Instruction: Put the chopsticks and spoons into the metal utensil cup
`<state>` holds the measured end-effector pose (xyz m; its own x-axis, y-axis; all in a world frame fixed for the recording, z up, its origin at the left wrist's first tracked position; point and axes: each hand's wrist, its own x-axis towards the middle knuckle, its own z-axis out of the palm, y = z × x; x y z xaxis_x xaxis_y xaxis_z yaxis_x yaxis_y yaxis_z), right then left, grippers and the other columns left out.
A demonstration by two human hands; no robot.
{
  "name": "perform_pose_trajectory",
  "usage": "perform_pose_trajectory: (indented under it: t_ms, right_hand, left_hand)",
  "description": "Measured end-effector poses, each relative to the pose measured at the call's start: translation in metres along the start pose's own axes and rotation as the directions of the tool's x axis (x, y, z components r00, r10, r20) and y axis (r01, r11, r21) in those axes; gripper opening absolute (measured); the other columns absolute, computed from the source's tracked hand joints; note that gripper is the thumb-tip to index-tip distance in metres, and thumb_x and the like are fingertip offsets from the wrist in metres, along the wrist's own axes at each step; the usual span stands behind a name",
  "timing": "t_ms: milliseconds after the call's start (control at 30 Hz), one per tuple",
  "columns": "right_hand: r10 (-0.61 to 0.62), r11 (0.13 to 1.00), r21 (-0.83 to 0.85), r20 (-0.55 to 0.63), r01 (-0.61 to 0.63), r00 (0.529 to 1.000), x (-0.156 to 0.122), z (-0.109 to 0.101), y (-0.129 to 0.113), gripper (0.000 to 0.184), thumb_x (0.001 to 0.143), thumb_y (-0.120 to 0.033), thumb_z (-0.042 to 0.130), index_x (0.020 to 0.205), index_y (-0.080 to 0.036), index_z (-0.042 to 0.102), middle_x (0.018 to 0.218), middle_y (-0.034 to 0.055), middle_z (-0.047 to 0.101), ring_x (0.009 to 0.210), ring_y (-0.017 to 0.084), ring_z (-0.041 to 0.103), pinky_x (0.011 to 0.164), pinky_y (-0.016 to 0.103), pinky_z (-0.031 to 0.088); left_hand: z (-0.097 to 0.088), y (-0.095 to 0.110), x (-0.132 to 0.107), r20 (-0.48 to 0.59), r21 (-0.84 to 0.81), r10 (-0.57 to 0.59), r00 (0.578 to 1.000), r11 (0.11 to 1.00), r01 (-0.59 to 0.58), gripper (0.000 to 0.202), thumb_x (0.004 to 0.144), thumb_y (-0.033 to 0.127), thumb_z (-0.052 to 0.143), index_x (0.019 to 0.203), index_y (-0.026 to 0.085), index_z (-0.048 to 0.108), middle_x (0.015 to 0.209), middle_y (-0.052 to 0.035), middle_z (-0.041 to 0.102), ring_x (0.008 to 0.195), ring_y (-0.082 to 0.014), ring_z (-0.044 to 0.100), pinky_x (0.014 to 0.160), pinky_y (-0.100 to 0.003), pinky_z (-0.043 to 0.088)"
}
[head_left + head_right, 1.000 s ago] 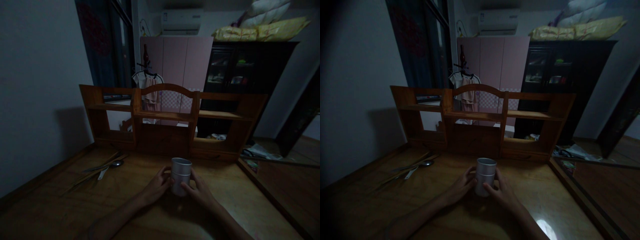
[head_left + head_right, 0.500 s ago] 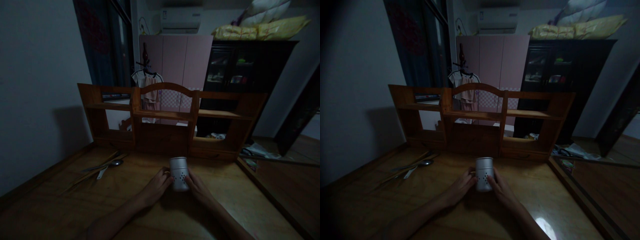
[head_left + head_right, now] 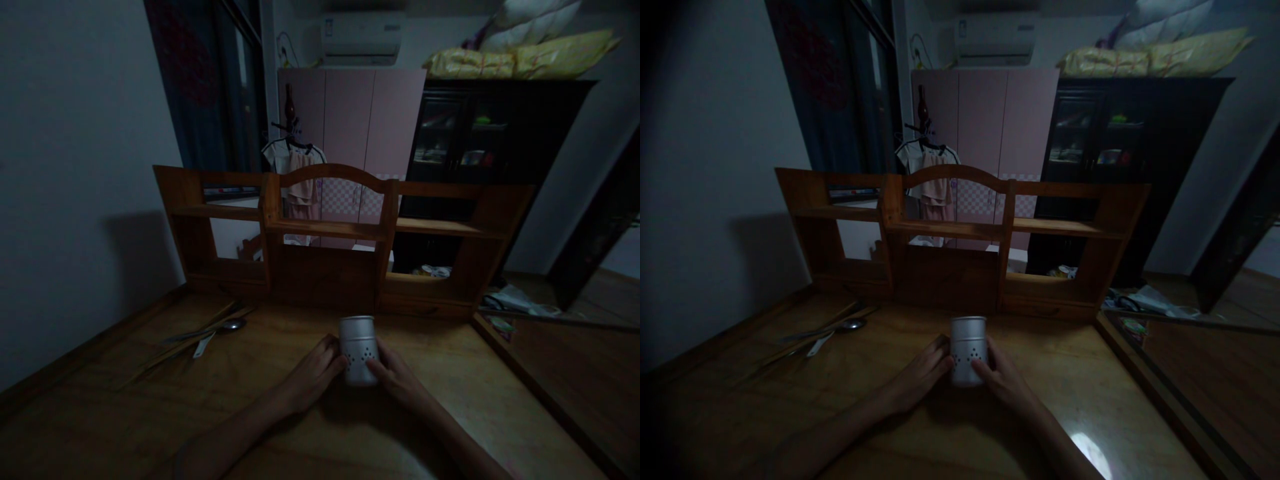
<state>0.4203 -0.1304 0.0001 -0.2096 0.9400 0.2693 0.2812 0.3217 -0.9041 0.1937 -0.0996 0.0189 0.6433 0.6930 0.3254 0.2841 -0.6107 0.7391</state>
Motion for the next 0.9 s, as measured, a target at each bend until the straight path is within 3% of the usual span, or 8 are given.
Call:
perform_pose_trajectory:
  t_ms: [533,900]
  right_hand:
    - [-0.002,1.000,-0.015,-0.015,0.002,1.000,-0.002,0.001,-0.015,0.048,0.094,-0.050,0.042,0.128,-0.019,0.053,0.124,0.0086,0.061,0.107,0.027,0.059,0.092,0.039,0.046]
    - [0.052,0.997,0.045,0.061,-0.055,0.997,-0.002,0.001,-0.008,0.069,0.084,-0.049,0.061,0.143,-0.021,0.037,0.139,0.0109,0.049,0.125,0.030,0.047,0.105,0.047,0.036]
  left_hand:
    - [0.001,-0.001,0.000,0.011,0.055,-0.014,1.000,0.998,0.014,0.041,0.096,0.048,0.034,0.118,0.021,0.053,0.118,-0.0074,0.054,0.109,-0.0199,0.051,0.101,-0.034,0.038]
    - [0.000,-0.001,0.000,0.009,0.089,-0.026,1.000,0.996,0.025,0.041,0.096,0.047,0.033,0.119,0.021,0.053,0.116,-0.0074,0.054,0.110,-0.0204,0.050,0.101,-0.034,0.038]
